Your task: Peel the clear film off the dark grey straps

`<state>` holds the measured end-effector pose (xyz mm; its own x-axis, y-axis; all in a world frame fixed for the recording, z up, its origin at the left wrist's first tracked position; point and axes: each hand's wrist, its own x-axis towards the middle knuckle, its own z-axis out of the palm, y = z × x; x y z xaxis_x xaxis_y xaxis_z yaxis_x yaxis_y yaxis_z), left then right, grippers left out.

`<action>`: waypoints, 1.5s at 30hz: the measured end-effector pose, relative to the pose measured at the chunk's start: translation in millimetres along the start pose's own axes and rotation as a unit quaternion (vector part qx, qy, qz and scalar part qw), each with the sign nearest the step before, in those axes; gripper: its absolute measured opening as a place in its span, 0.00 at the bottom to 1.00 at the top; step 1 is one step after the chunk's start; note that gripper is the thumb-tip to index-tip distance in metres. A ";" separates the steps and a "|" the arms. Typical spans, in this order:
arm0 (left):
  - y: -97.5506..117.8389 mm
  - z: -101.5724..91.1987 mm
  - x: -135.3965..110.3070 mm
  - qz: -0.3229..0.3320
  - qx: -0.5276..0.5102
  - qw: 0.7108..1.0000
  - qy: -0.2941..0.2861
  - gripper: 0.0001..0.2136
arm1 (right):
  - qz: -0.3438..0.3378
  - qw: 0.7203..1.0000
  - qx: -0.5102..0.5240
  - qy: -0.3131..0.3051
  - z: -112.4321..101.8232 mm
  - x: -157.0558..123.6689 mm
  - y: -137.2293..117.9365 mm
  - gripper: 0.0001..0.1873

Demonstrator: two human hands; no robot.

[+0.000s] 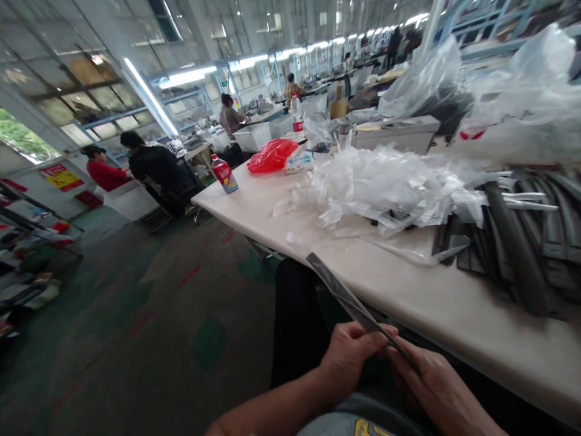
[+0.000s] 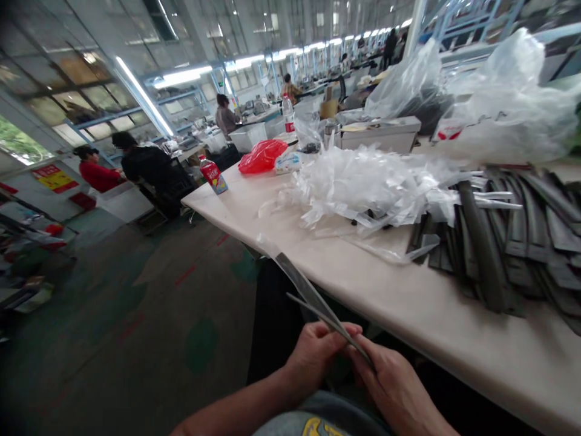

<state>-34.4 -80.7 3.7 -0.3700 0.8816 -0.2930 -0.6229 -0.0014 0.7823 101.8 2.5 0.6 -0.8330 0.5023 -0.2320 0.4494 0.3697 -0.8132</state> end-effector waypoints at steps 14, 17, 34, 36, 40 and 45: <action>2.8 36.8 30.9 0.056 0.000 0.998 -0.007 0.17 | -0.004 0.995 0.023 0.096 -14.8 -10.5 24.9 0.28; 26.1 39.8 46.7 0.135 -0.070 0.987 0.060 0.19 | 0.004 0.996 0.024 0.087 -13.9 -16.8 33.3 0.27; -57.8 41.7 89.2 -0.115 0.035 0.993 0.012 0.15 | 0.039 0.972 0.040 0.228 -15.1 -42.1 70.7 0.08; -68.3 49.1 80.5 -0.134 0.044 0.990 -0.007 0.14 | 0.039 0.967 0.047 0.247 -13.2 -40.9 68.9 0.10; -74.2 67.8 54.0 -0.094 0.099 0.990 -0.047 0.17 | 0.067 0.951 0.086 0.291 -30.2 -56.5 58.4 0.24; -54.4 75.0 38.0 -0.050 0.205 0.974 -0.084 0.18 | 0.120 0.889 0.065 0.436 -128.3 -115.4 61.2 0.34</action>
<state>37.1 -11.7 -8.7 -0.1819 0.9323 -0.3125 -0.3093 0.2474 0.9182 266.9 67.5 46.0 -0.1252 0.9910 0.0483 0.4917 0.1043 -0.8645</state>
